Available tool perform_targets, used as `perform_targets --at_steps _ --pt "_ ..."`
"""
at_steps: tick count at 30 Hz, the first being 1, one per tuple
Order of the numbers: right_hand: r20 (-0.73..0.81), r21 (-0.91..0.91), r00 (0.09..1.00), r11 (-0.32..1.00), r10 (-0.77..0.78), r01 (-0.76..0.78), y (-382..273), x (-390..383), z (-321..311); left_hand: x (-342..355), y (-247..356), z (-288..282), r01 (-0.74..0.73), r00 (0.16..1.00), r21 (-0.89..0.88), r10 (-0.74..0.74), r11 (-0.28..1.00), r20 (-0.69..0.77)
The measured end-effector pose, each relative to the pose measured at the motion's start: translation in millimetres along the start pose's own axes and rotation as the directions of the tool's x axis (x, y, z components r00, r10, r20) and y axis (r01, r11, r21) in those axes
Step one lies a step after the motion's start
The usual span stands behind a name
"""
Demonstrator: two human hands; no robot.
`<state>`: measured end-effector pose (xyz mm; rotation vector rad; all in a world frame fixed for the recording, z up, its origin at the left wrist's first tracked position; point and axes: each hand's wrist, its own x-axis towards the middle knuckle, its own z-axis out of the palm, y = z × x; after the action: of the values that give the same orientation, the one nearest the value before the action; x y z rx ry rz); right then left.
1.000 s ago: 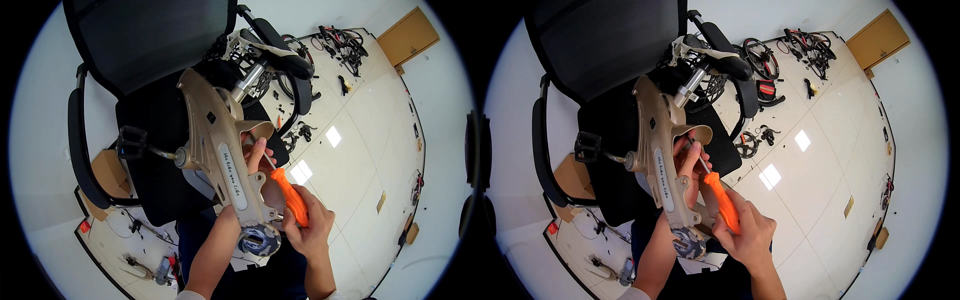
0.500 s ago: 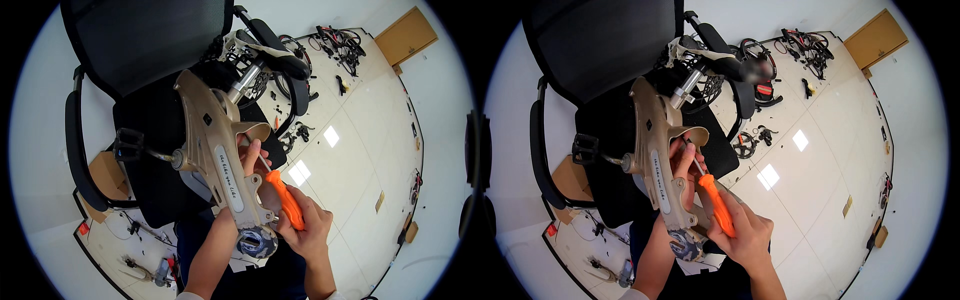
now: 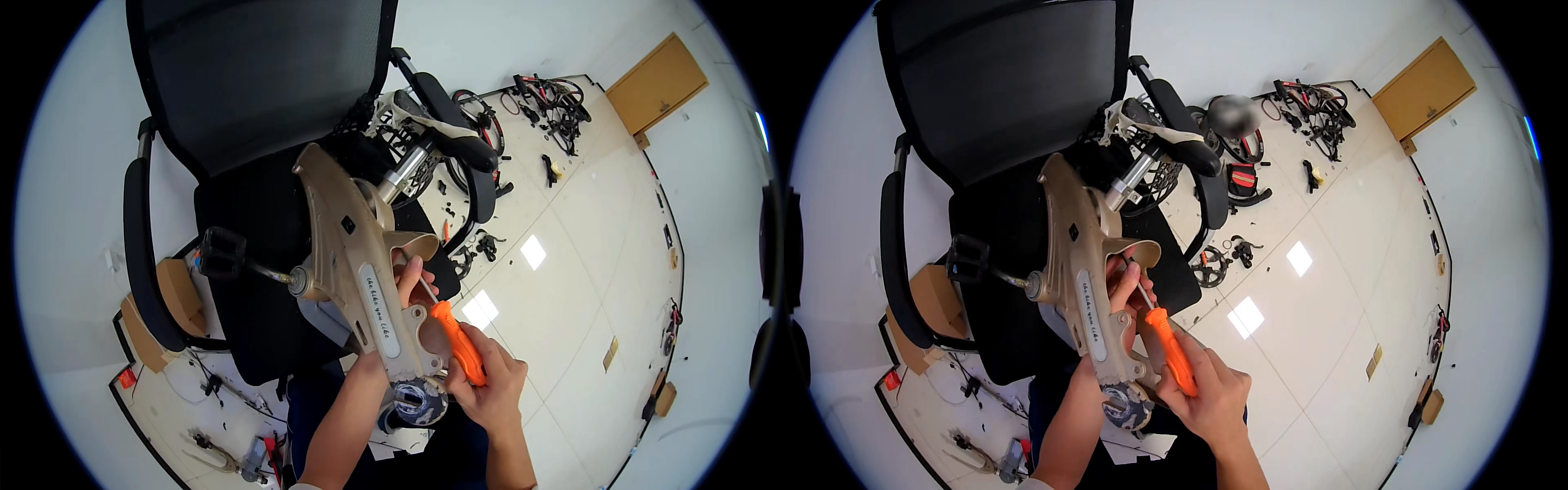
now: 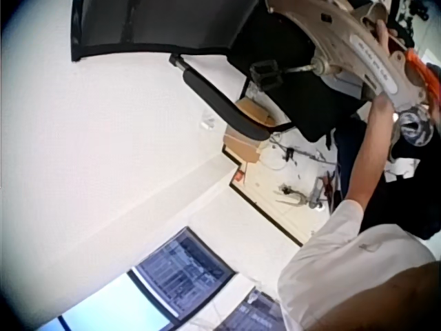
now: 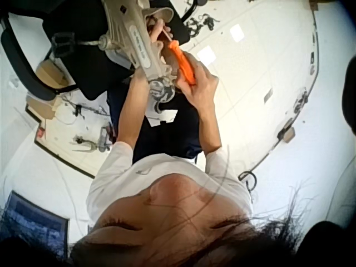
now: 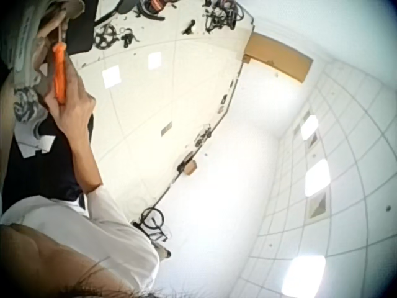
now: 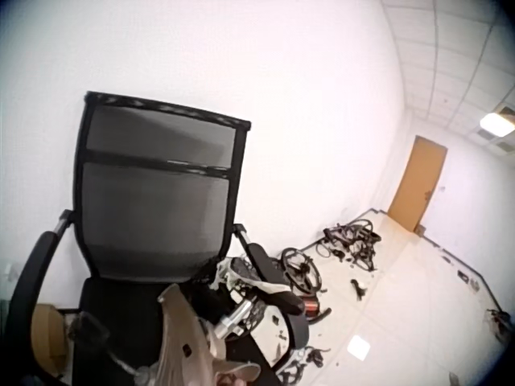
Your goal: The person sits on a chair and uses an orange screwdriver to tighten screws on a beige bicycle crankset resting on their lap. They repeatedly adjust the crankset and turn the screwdriver to secure the components.
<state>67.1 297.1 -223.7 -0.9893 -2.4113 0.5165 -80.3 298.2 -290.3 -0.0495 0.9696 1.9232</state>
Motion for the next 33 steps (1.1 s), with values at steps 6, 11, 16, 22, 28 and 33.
perform_targets --at_steps 6,11,16,22,28,33 --pt "0.008 -0.028 1.000 1.000 0.006 -0.006 0.3 -1.7 0.0 0.8 -0.9 -1.0 0.002 1.000 -0.006 -0.002 1.000 0.016" --pt "0.052 -0.023 0.998 0.999 0.031 -0.030 -1.7 0.1 -3.9 -0.9 3.6 1.8 0.033 0.999 -0.052 -0.033 0.998 0.008" --pt "0.040 0.031 0.998 0.999 0.042 -0.043 -3.7 3.2 -4.8 -1.2 0.3 1.7 0.050 0.998 -0.056 -0.052 0.997 -0.023" --pt "0.060 -0.042 0.996 0.996 -0.071 0.074 -13.9 16.5 -9.9 -3.9 10.0 6.8 0.039 0.997 0.034 -0.037 0.999 -0.072" --pt "0.182 -0.183 0.966 0.959 -0.182 0.215 -10.5 24.7 -23.1 3.0 13.8 -7.2 0.148 0.988 0.036 -0.146 0.988 -0.056" --pt "0.083 0.000 0.996 1.000 0.023 -0.023 -12.4 12.8 -28.4 6.4 10.0 -11.8 0.166 0.984 -0.107 -0.157 0.980 0.089"
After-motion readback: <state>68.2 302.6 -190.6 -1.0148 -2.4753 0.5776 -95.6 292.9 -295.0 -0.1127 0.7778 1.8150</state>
